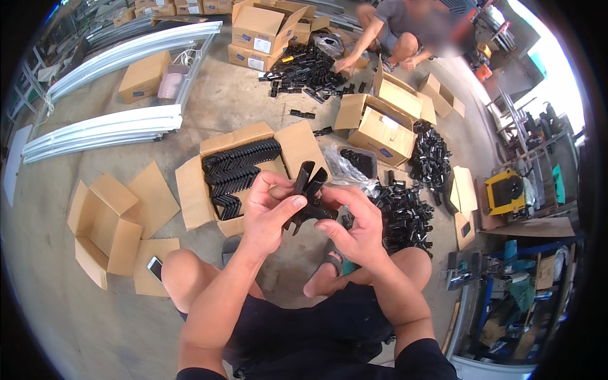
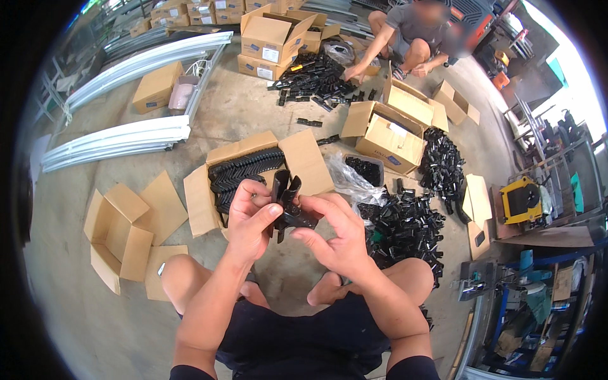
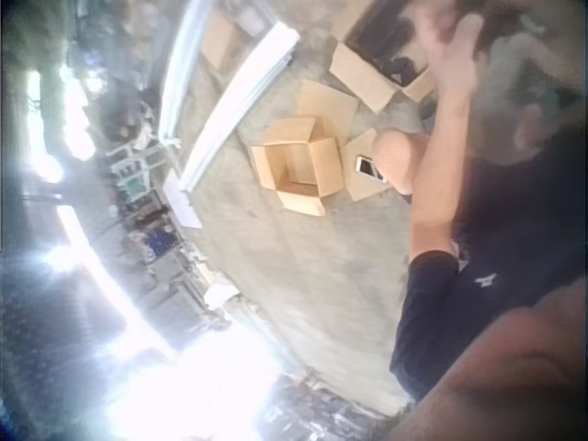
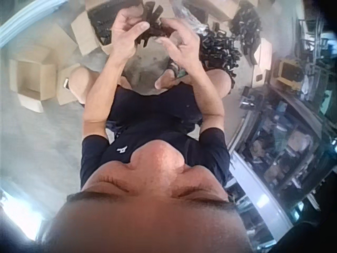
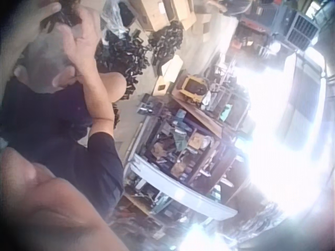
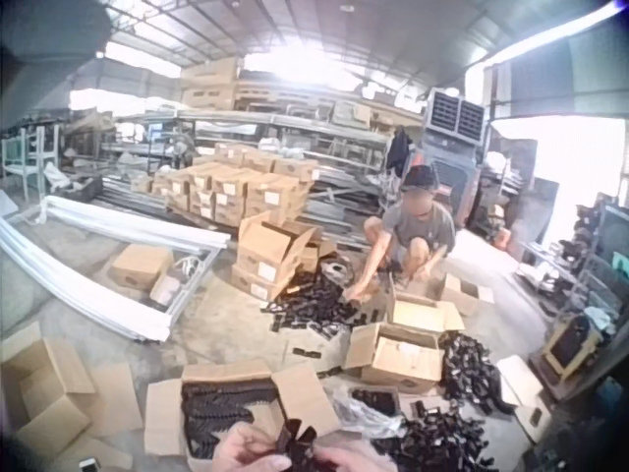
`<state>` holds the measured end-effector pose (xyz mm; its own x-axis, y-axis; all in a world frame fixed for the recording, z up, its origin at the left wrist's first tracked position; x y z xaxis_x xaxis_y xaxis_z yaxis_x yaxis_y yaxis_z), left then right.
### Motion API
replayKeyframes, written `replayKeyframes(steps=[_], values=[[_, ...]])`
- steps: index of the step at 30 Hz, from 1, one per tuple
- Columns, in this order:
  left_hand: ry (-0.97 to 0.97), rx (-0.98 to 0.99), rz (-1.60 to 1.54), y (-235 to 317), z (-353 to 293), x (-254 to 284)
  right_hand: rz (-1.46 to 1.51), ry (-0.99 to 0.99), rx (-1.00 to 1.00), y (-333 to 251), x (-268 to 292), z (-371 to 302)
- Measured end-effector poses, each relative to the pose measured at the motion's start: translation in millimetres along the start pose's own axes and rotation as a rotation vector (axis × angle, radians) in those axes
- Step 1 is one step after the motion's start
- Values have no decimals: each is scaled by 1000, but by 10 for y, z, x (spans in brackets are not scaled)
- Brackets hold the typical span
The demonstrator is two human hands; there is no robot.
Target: The person sits on the floor and assembles small black plastic components by hand. They pick up individual parts from a pile, connect them together, and place the assembled units into a cardboard box. The process is repeated continuously throughout the clip.
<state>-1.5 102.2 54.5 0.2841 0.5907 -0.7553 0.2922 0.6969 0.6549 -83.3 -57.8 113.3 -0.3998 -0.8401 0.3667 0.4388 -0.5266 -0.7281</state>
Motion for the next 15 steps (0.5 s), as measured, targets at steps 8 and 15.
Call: replayKeyframes(steps=[8, 15], values=[[-9, 56, -95, -70, -37, -2, -131, 78, 3, -155, -9, -72], [5, 97, 8, -134, 3, -74, -149, 136, -11, 29, 97, -153]])
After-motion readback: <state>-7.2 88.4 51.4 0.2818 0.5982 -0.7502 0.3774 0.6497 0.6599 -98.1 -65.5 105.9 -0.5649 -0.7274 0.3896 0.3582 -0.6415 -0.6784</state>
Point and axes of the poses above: each hand's wrist, its own z-axis towards the middle knuckle, its own x-axis out of the back of the hand, y = z × x, the point moved 2 cm from there along z, towards the middle knuckle, and after that the axes turned 7 degrees about y, right-handed, at the moved point
